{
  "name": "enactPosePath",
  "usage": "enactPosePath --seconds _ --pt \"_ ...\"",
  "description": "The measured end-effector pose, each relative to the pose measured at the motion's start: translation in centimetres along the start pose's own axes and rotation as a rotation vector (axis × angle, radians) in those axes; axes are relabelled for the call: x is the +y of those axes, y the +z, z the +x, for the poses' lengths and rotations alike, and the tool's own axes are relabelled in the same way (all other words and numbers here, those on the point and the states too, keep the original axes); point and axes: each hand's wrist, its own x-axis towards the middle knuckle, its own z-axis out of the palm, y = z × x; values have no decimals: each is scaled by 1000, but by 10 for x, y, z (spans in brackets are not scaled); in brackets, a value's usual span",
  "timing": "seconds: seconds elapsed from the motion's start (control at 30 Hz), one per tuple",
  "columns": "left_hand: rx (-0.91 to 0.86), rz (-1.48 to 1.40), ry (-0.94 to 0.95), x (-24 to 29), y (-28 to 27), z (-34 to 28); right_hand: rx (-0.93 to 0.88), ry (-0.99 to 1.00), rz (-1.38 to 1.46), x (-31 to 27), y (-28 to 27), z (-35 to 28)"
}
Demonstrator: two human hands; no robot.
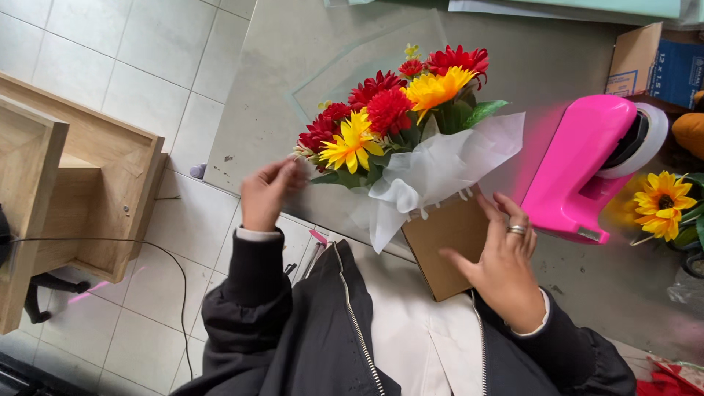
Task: The person wraps a bouquet of red and yellow flowers with light green translucent sheets, using a tape dispenser and shears to cut and secure the packaging around a brown cardboard base.
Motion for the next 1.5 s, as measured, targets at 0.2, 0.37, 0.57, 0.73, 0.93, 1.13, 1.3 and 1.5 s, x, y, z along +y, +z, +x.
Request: enactPosePath --seconds 0.2,0.37,0.57,0.73,0.93,1.13,1.3,1.5 --pt "338 714 561 32 -3 117 -19 135 -66 -29 17 3" --pt "183 922 512 37 3 156 -133 317 -102 -45 46 1" --pt "180 905 549 53 1 159 -139 423 -108 -57 54 -2" --pt "190 921 508 61 4 154 -161 429 -151 -62 53 0" --pt "259 903 528 56 8 155 -174 438 -149 -64 57 5" --pt "272 873 520 50 12 159 -171 462 -99 -65 59 4" --pt "356 830 552 44 16 165 -163 548 45 -51 63 -12" --pt "304 733 601 40 13 168 -120 666 428 -49 15 26"
